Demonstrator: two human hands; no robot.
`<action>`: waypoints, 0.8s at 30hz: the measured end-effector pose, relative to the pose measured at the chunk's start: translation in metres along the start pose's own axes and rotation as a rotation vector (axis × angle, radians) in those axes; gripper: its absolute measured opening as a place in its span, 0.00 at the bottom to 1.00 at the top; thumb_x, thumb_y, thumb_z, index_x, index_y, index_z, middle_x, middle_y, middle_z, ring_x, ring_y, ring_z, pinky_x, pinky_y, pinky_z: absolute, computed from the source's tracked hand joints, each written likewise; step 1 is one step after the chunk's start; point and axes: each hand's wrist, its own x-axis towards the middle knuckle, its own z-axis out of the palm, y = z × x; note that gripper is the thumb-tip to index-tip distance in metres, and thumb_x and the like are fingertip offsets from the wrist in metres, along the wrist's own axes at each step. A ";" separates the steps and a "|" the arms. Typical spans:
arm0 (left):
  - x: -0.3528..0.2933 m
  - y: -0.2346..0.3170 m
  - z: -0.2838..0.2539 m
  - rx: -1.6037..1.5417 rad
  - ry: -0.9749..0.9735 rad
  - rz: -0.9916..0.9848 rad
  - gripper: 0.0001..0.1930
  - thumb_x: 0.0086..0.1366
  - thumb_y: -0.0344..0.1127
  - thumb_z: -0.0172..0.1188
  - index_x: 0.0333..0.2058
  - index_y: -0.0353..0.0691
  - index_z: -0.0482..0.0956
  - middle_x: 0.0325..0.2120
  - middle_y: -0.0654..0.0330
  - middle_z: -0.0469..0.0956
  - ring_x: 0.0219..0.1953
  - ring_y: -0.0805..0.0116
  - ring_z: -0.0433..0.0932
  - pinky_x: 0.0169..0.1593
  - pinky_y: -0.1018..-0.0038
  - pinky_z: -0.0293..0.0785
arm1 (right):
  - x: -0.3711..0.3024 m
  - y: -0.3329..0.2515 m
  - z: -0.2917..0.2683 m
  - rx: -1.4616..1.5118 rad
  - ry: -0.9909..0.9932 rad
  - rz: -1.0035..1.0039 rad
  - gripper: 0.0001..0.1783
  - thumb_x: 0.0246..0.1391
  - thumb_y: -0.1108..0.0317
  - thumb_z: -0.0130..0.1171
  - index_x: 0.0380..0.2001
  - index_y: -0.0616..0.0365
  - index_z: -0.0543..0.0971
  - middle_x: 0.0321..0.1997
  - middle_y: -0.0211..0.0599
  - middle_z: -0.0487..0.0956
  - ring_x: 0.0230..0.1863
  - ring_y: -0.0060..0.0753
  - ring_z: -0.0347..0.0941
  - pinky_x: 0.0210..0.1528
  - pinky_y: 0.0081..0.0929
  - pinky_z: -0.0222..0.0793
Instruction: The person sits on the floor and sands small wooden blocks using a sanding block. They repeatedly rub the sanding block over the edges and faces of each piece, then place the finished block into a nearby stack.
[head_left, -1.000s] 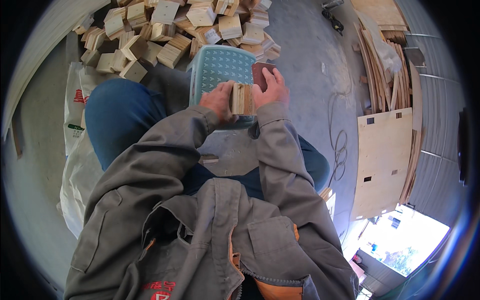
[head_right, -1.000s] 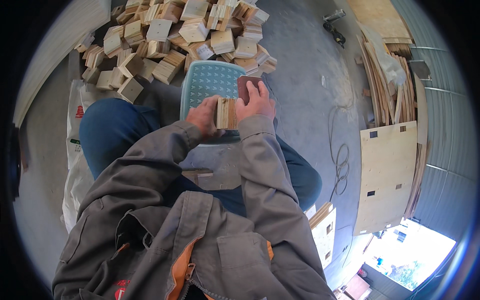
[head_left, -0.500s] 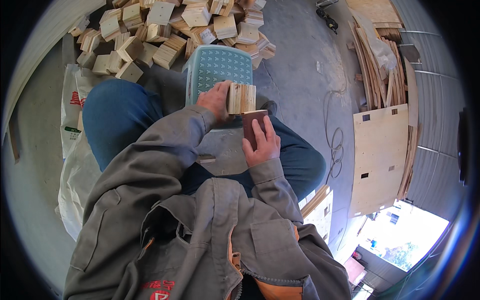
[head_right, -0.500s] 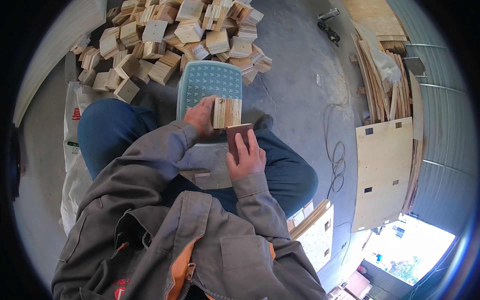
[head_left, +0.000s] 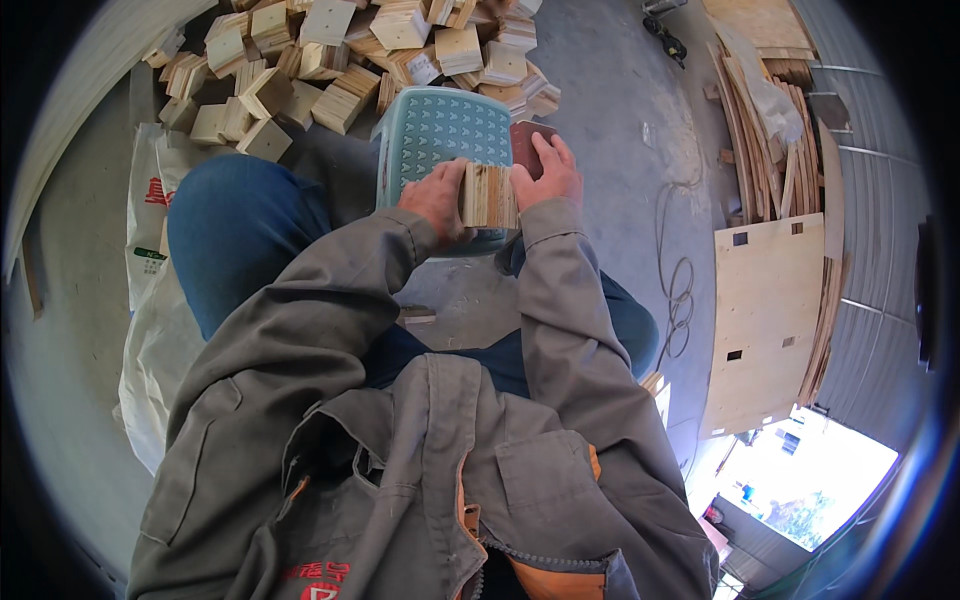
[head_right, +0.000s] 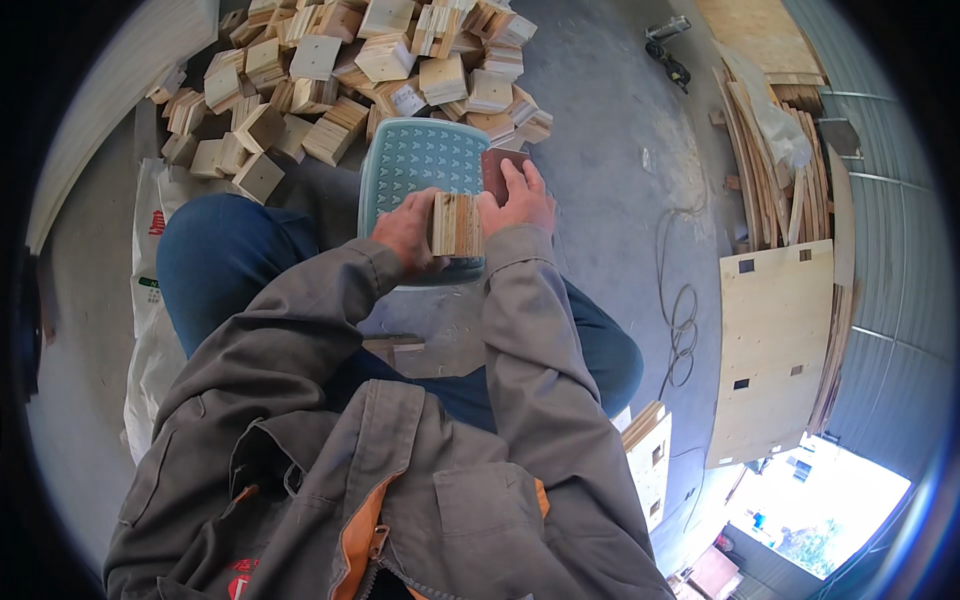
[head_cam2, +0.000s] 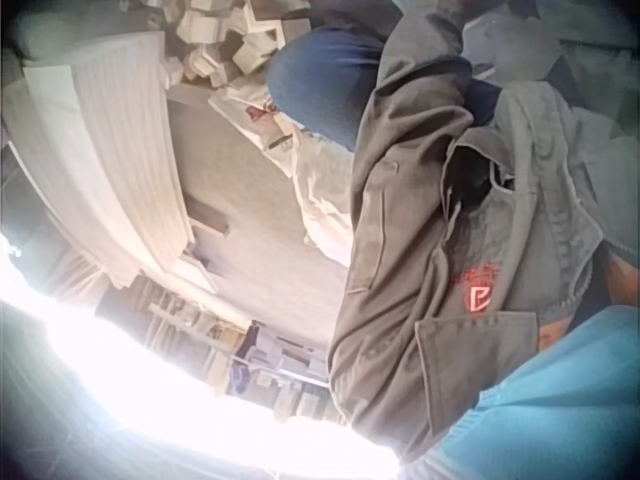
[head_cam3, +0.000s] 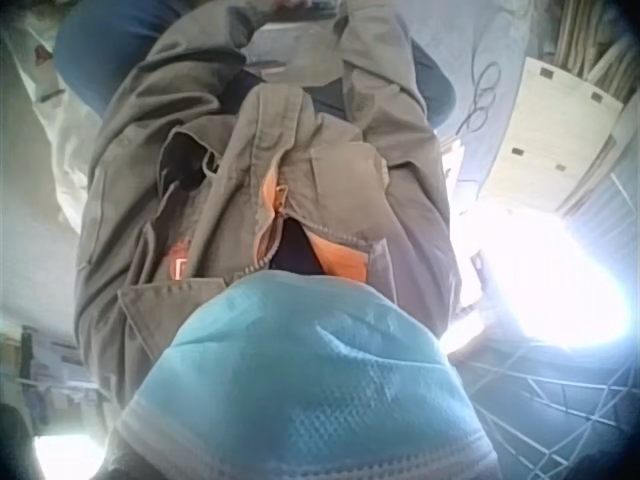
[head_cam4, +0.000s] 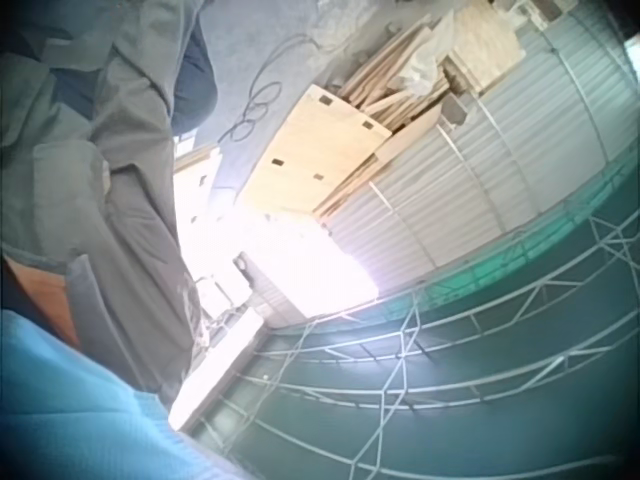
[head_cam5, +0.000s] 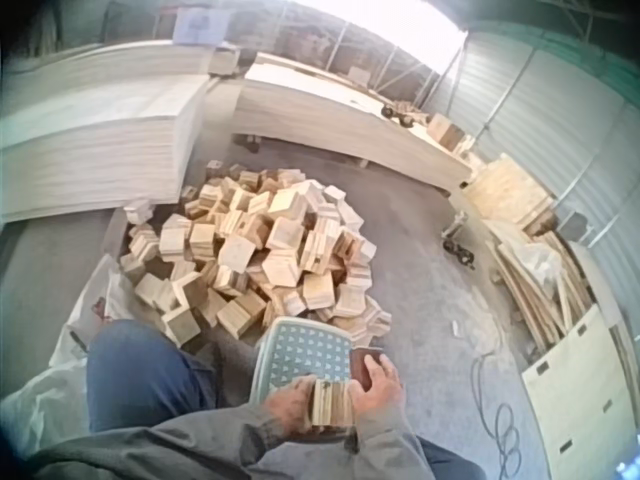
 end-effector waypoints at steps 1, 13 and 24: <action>0.000 0.002 -0.001 0.003 -0.011 0.001 0.53 0.46 0.45 0.82 0.69 0.53 0.59 0.65 0.53 0.70 0.64 0.45 0.74 0.63 0.50 0.69 | -0.003 0.008 0.004 -0.015 0.033 -0.032 0.36 0.53 0.54 0.68 0.66 0.45 0.79 0.75 0.45 0.69 0.69 0.56 0.70 0.71 0.48 0.66; 0.004 -0.001 0.005 0.003 0.026 0.036 0.54 0.45 0.48 0.83 0.69 0.52 0.61 0.64 0.53 0.71 0.67 0.47 0.72 0.64 0.50 0.68 | -0.151 0.010 -0.028 0.107 0.034 -0.274 0.39 0.49 0.64 0.73 0.68 0.47 0.77 0.76 0.49 0.67 0.64 0.55 0.73 0.64 0.47 0.69; 0.002 -0.001 0.006 -0.028 0.027 0.030 0.56 0.44 0.47 0.84 0.70 0.53 0.60 0.65 0.52 0.71 0.65 0.46 0.74 0.65 0.50 0.69 | -0.051 0.006 -0.008 0.020 0.046 -0.169 0.36 0.49 0.59 0.72 0.65 0.42 0.80 0.76 0.42 0.69 0.64 0.55 0.72 0.68 0.49 0.67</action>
